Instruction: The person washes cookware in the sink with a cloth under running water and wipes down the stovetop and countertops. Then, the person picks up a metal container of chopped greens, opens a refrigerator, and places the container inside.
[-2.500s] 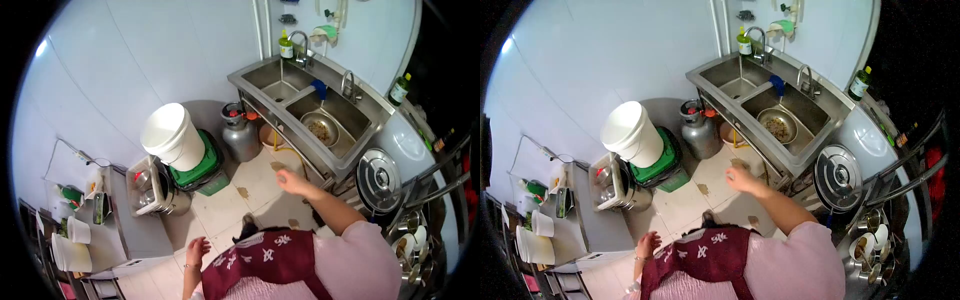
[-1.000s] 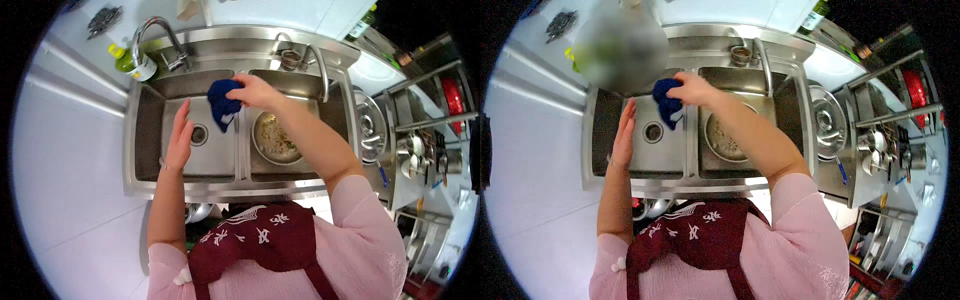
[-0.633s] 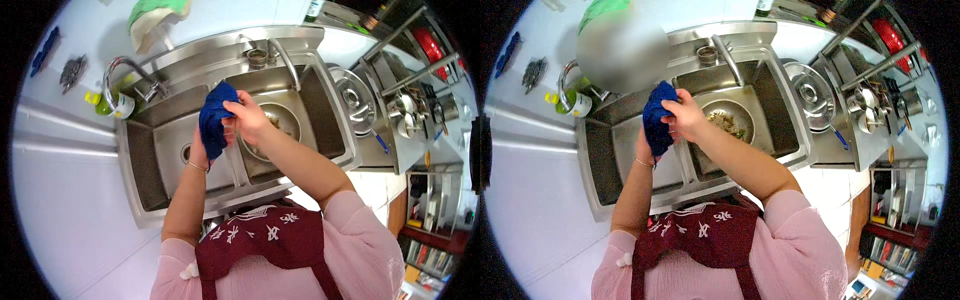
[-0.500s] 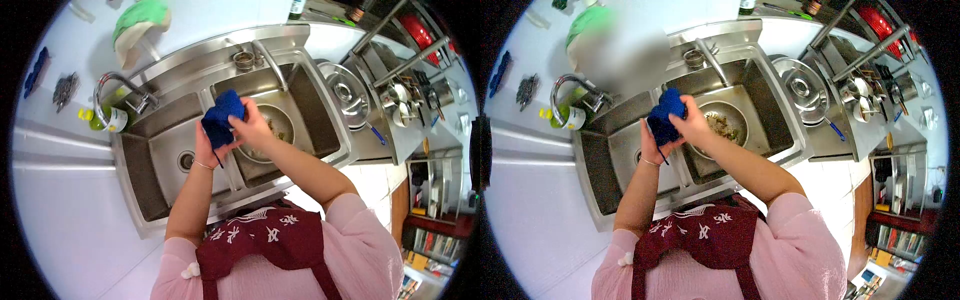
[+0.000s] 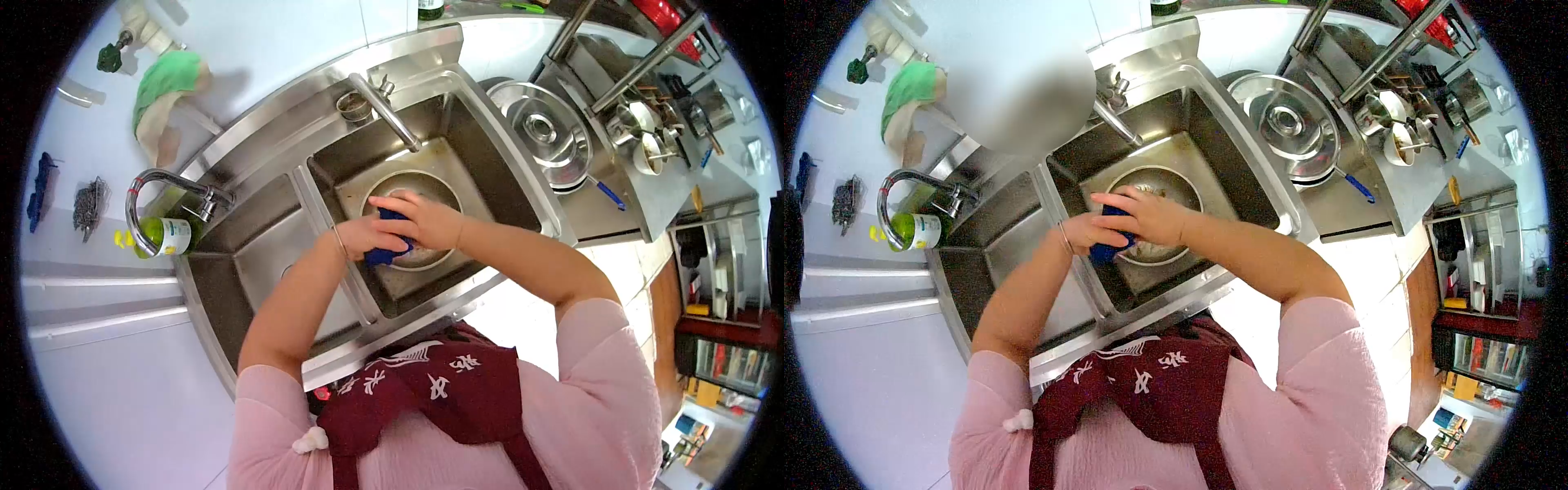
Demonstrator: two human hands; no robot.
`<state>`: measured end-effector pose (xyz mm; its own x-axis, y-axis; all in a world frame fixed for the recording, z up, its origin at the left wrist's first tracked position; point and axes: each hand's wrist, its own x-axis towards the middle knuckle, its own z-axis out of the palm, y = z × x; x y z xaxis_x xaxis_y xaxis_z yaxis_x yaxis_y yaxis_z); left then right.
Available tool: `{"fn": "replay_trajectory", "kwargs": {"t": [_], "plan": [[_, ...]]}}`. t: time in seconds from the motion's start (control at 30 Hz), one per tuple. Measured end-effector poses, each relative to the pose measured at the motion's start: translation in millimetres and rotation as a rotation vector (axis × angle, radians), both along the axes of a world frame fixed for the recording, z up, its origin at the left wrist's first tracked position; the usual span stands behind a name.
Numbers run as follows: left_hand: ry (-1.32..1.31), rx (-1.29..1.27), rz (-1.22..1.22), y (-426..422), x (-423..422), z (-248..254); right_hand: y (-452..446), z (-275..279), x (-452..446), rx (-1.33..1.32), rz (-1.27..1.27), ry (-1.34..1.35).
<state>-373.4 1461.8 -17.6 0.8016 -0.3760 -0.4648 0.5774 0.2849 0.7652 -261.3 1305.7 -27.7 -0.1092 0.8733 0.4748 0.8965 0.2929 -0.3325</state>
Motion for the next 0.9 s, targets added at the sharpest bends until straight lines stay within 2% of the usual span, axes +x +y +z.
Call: {"fn": "replay_trajectory", "kwargs": {"t": [0.07, 0.1, 0.17, 0.2, 0.27, 0.3, 0.33, 0.37, 0.4, 0.43, 0.47, 0.5, 0.53, 0.57, 0.6, 0.67, 0.7, 0.73, 0.77, 0.8, 0.83, 0.87, 0.9], "plan": [[0.149, 0.409, -0.235, -0.8, 9.9, 29.9, 0.2, -1.2, 5.4, -0.19, -0.024, -0.169], [0.156, 0.409, -0.236, -4.1, 13.4, 30.7, -0.3, -1.8, 6.4, -0.189, -0.023, -0.162], [0.101, 0.651, -0.254, -11.8, 21.3, 30.4, 0.1, -2.7, 8.0, -0.28, -0.161, -0.218], [0.106, 0.651, -0.257, -12.8, 25.0, 21.8, 1.2, -6.8, 9.2, -0.28, -0.162, -0.212], [-0.281, 1.044, -0.286, -12.9, 32.0, -12.0, 6.2, -20.0, 11.1, -0.451, -0.303, -0.16], [-0.276, 1.218, -0.299, -17.2, 36.7, -14.3, 9.9, -25.4, 12.5, -0.452, -0.301, -0.158], [-0.273, 1.217, -0.3, -19.6, 37.9, -15.9, 14.4, -30.5, 13.1, -0.55, -0.417, -0.028], [-0.305, 1.367, -0.287, -22.3, 38.8, -17.4, 16.9, -35.8, 12.8, -0.646, -0.531, 0.106], [-0.337, 1.517, -0.272, -24.5, 39.6, -15.0, 18.0, -48.0, 12.2, -0.647, -0.53, 0.108], [-0.335, 1.517, -0.273, -23.4, 39.9, -21.6, 19.2, -60.2, 11.0, -0.602, -0.601, 0.221], [-0.488, 1.634, -0.284, -21.1, 40.5, -33.0, 19.0, -71.9, 12.0, -0.555, -0.671, 0.333], [-0.646, 1.746, -0.293, -19.5, 41.0, -36.5, 18.2, -70.3, 13.9, -0.556, -0.671, 0.333], [-0.645, 1.743, -0.294, -17.0, 39.1, -39.7, 16.3, -68.7, 17.0, -0.602, -0.558, 0.595], [-0.826, 1.739, -0.207, -14.9, 34.9, -43.0, 13.9, -67.4, 20.0, -0.64, -0.436, 0.855], [-1.004, 1.725, -0.119, -14.3, 29.8, -44.8, 12.1, -68.6, 22.8, -0.643, -0.437, 0.86], [-1.002, 1.709, -0.092, -14.3, 23.8, -48.6, 9.7, -69.6, 30.5, -0.9, -0.344, 1.43], [-1.002, 1.695, -0.057, -13.8, 22.4, -51.0, 6.3, -65.8, 31.4, -0.899, -0.345, 1.431], [-1.002, 1.695, -0.058, -12.6, 21.0, -56.0, 1.6, -62.1, 30.8, -0.834, -0.366, 1.603], [-0.815, 1.605, 0.042, -10.9, 19.3, -62.1, -2.6, -58.9, 28.4, -0.761, -0.386, 1.775], [-0.631, 1.507, 0.137, -8.4, 18.1, -65.4, -6.5, -46.1, 22.0, -0.761, -0.387, 1.777], [-0.631, 1.507, 0.137, -3.5, 19.2, -64.9, -11.4, -28.0, 12.2, -0.645, -0.514, 1.569], [-0.261, 1.124, 0.171, 3.3, 22.8, -63.1, -15.0, -18.4, 3.2, -0.527, -0.627, 1.355], [0.088, 0.723, 0.196, 6.0, 26.1, -55.4, -22.1, -21.1, -2.8, -0.213, -0.565, 0.836]]}}
